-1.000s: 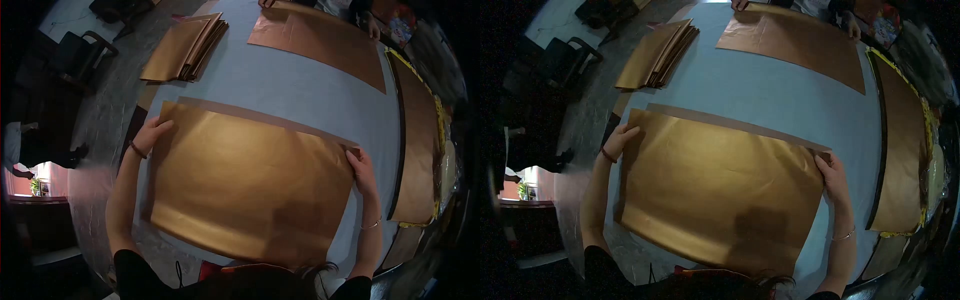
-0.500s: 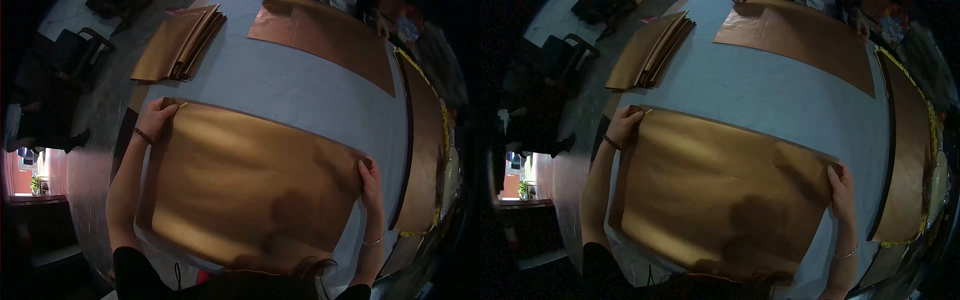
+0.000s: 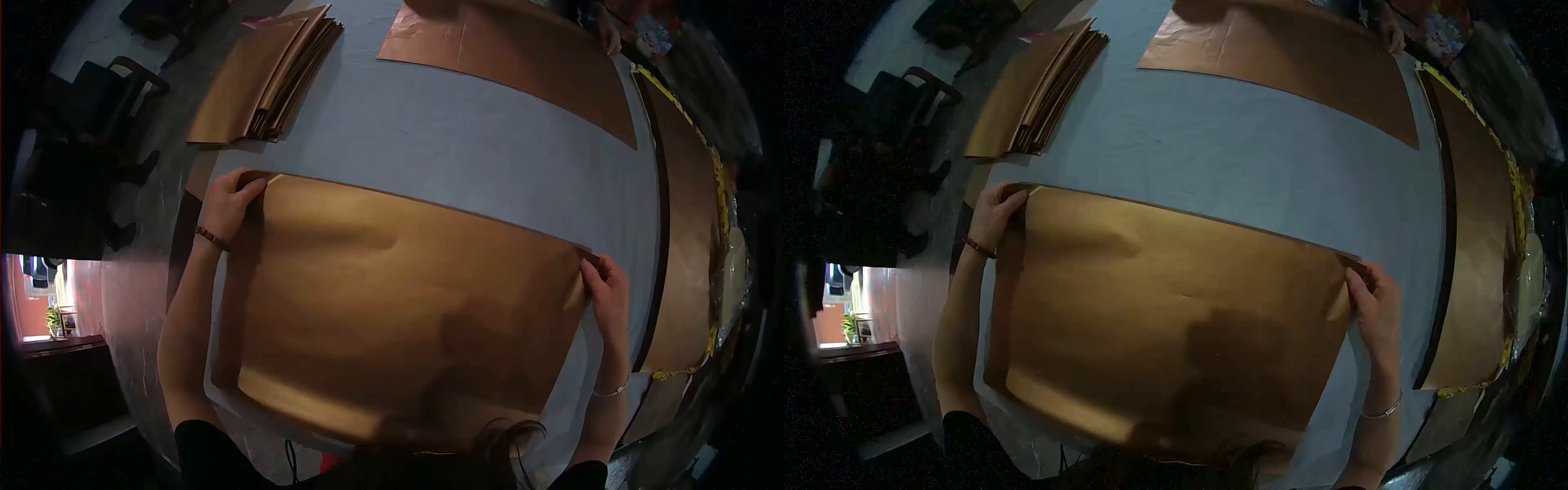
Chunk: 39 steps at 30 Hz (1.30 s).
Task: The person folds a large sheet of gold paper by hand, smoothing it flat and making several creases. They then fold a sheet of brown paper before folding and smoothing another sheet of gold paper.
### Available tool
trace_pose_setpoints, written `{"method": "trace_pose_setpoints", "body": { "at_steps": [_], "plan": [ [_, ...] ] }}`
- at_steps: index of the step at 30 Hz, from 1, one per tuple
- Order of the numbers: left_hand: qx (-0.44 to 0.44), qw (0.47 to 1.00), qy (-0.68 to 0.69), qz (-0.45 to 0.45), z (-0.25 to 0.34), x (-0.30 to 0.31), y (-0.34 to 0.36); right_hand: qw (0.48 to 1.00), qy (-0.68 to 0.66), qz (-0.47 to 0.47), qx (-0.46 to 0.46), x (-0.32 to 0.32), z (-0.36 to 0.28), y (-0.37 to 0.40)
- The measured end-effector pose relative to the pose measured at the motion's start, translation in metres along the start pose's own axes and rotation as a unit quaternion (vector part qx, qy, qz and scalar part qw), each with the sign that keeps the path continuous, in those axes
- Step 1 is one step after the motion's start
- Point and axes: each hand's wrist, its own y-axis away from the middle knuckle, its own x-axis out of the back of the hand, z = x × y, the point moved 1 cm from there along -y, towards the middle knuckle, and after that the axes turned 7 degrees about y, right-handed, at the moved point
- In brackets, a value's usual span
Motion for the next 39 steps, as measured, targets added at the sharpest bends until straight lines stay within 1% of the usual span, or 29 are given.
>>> {"method": "trace_pose_setpoints", "body": {
  "at_steps": [1,3,6,8,10,15,17,19,20,21,22,23,24,25,26,27,29,30,33,36,37,38,39],
  "plan": [
    [-0.015,1.0,0.004,-0.001,-0.002,0.001,-0.001,1.0,0.0,0.001,-0.002,0.0,0.0,-0.001],
    [-0.012,1.0,0.006,0.0,-0.006,0.002,-0.003,0.999,-0.018,-0.014,-0.041,0.001,-0.002,-0.001],
    [-0.011,1.0,0.005,0.001,-0.006,0.003,-0.003,0.999,0.006,-0.009,-0.048,0.001,-0.006,-0.002],
    [-0.011,1.0,0.001,0.001,-0.002,0.005,-0.002,0.999,0.0,-0.016,-0.044,0.002,0.001,-0.004],
    [0.023,1.0,-0.015,-0.002,0.002,0.006,-0.001,0.999,-0.007,-0.022,-0.04,0.003,0.003,-0.005],
    [0.024,1.0,-0.012,0.009,0.011,0.005,0.004,0.999,-0.007,-0.008,-0.034,0.0,-0.003,-0.004],
    [0.022,1.0,-0.01,0.009,0.012,0.002,0.006,1.0,-0.003,-0.003,-0.023,-0.001,0.005,-0.007],
    [0.005,0.998,0.056,0.034,0.005,0.004,0.006,1.0,0.005,0.009,-0.017,0.003,0.01,-0.007],
    [0.005,1.0,0.013,0.022,0.0,0.01,0.003,1.0,0.026,0.001,-0.012,0.004,0.007,-0.007],
    [0.0,1.0,0.02,0.01,-0.001,0.011,0.003,0.999,0.048,-0.006,-0.008,0.004,0.004,-0.005],
    [0.019,1.0,0.016,0.017,0.0,0.011,0.003,0.999,0.006,0.001,-0.033,0.001,0.0,-0.004],
    [0.037,0.999,0.011,0.026,-0.002,0.013,0.003,0.999,0.012,0.014,-0.039,0.001,-0.002,-0.004],
    [0.031,0.999,0.018,0.013,-0.008,0.017,0.002,0.999,0.013,-0.003,-0.039,0.002,-0.003,-0.004],
    [0.025,1.0,-0.005,0.016,-0.016,0.022,-0.001,0.999,0.013,-0.019,-0.041,0.003,-0.004,-0.003],
    [0.019,0.999,-0.028,0.022,-0.023,0.026,-0.003,0.998,0.042,-0.015,-0.044,0.004,-0.006,-0.004],
    [0.015,1.0,-0.021,0.012,-0.027,0.028,-0.004,0.998,0.048,-0.005,-0.05,0.005,-0.007,-0.004],
    [0.004,0.999,-0.027,0.024,-0.033,0.031,-0.006,0.998,0.033,-0.023,-0.043,0.005,-0.008,-0.003],
    [-0.001,1.0,-0.022,0.017,-0.036,0.032,-0.007,0.999,0.028,-0.007,-0.015,0.003,-0.012,-0.002],
    [-0.016,0.999,-0.018,0.023,-0.044,0.034,-0.011,0.998,0.062,-0.007,-0.024,0.004,-0.006,-0.003],
    [0.0,1.0,-0.029,0.01,-0.06,0.041,-0.018,0.999,0.028,-0.004,-0.041,0.003,-0.007,-0.001],
    [-0.033,0.999,-0.006,0.01,-0.071,0.045,-0.022,0.999,0.012,-0.001,-0.046,0.003,-0.007,-0.001],
    [-0.065,0.998,0.018,0.011,-0.075,0.045,-0.024,0.998,0.042,0.004,-0.053,0.004,-0.007,-0.002],
    [-0.068,0.998,0.018,0.007,-0.076,0.045,-0.025,0.998,0.041,0.008,-0.055,0.005,-0.005,0.0]
  ]
}}
